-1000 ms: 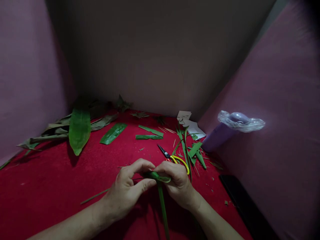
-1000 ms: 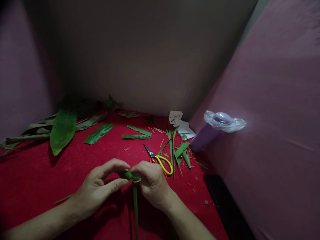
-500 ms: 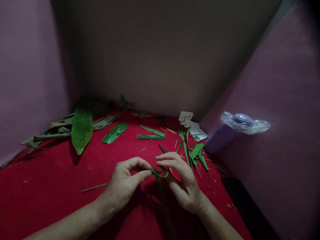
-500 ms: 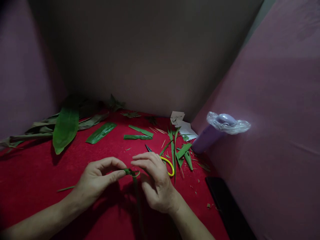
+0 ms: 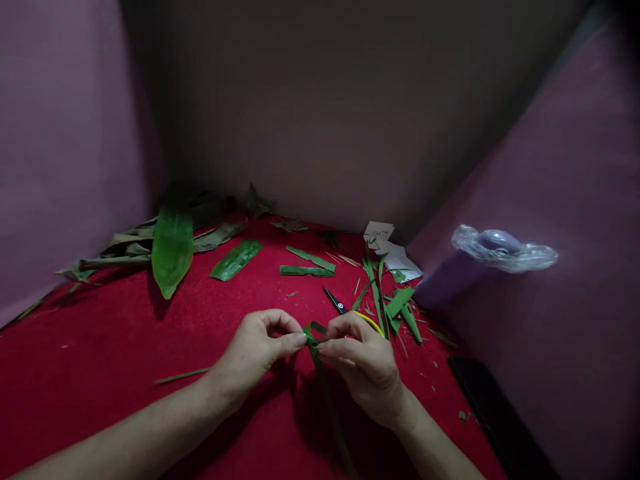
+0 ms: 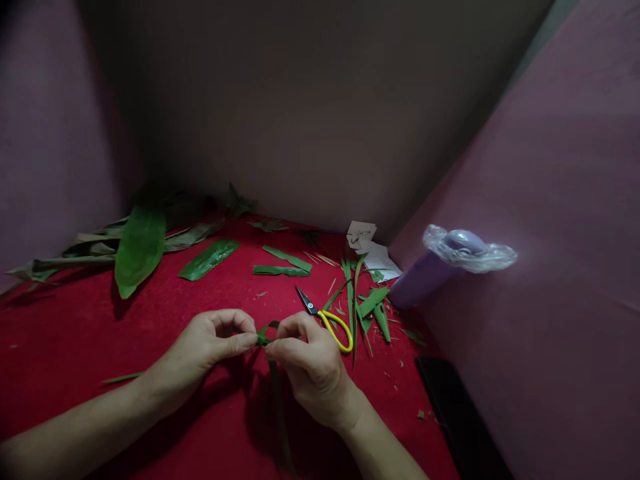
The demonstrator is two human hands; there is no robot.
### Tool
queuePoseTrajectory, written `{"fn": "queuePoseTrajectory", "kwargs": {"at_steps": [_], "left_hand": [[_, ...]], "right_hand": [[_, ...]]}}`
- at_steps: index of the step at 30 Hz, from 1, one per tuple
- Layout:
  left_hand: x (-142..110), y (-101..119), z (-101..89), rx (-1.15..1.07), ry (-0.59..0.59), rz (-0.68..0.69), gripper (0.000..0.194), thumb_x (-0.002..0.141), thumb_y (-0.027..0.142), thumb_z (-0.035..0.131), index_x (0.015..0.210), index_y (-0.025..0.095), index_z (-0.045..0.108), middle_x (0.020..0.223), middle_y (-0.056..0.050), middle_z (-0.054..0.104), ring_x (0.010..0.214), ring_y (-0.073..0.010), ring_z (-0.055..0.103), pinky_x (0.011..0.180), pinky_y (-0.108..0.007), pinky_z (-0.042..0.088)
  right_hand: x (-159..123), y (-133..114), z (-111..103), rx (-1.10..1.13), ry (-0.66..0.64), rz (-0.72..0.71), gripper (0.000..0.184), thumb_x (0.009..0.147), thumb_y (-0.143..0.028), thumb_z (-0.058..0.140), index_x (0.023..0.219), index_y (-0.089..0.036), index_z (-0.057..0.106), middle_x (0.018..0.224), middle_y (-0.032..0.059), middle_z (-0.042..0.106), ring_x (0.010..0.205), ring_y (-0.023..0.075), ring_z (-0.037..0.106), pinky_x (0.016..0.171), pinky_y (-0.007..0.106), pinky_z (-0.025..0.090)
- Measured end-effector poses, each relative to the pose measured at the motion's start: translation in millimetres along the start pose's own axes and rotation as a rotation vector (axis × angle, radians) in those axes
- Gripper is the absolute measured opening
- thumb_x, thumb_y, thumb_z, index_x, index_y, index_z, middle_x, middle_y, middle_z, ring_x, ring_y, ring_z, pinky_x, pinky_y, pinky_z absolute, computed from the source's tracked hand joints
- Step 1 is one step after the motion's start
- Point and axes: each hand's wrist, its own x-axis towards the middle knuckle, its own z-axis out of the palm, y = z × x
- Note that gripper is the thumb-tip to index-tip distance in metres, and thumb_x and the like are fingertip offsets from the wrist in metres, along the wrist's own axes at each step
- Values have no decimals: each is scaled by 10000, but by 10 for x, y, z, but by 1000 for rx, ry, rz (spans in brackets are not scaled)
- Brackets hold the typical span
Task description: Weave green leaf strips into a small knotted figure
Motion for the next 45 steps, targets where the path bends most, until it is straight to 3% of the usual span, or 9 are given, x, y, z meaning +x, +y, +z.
{"fn": "queuePoseTrajectory", "kwargs": {"at_steps": [22, 25, 28, 33, 39, 45], "left_hand": [[-21, 17, 37, -52, 28, 27, 125, 685, 241, 640, 686, 149, 556, 607, 24, 545, 548, -93, 458, 524, -229, 358], [-15, 2, 26, -82, 2, 21, 145, 685, 245, 655, 735, 147, 561, 633, 25, 559, 545, -86, 459, 513, -216, 356], [-14, -6, 20, -137, 2, 32, 159, 673, 223, 678, 757, 150, 563, 661, 29, 567, 569, -80, 474, 524, -200, 364], [-24, 3, 34, -218, -32, 92, 124, 698, 211, 668, 719, 158, 558, 648, 38, 550, 593, -80, 484, 556, -195, 384], [-47, 36, 49, -199, -29, 120, 114, 674, 212, 690, 692, 162, 588, 602, 44, 531, 561, -76, 449, 516, -184, 361], [-60, 27, 64, -226, -96, 169, 169, 594, 128, 721, 717, 178, 617, 673, 26, 592, 658, -112, 528, 618, -219, 425]], "right_hand": [[0, 6, 8, -21, -42, -73, 297, 795, -19, 495, 971, -226, 615, 872, 44, 534, 762, 135, 548, 638, 258, 477], [0, 25, 33, 41, 9, -13, 379, 791, -56, 543, 1124, -234, 519, 894, 44, 581, 804, 153, 571, 704, 289, 495], [-5, 31, 68, 93, 36, 144, 455, 791, -121, 578, 1212, -223, 438, 968, 61, 599, 779, 150, 585, 688, 282, 509], [9, 0, 117, 190, -37, 258, 284, 854, -160, 492, 1134, -207, 502, 1032, 76, 596, 861, 155, 592, 747, 281, 496], [29, 0, 131, 71, 27, 149, 100, 823, -143, 486, 873, -179, 565, 776, 34, 570, 716, 149, 538, 657, 281, 442], [37, 32, 95, 89, 68, 90, 139, 822, -129, 456, 863, -189, 575, 795, 40, 584, 730, 153, 557, 661, 290, 450]]}}
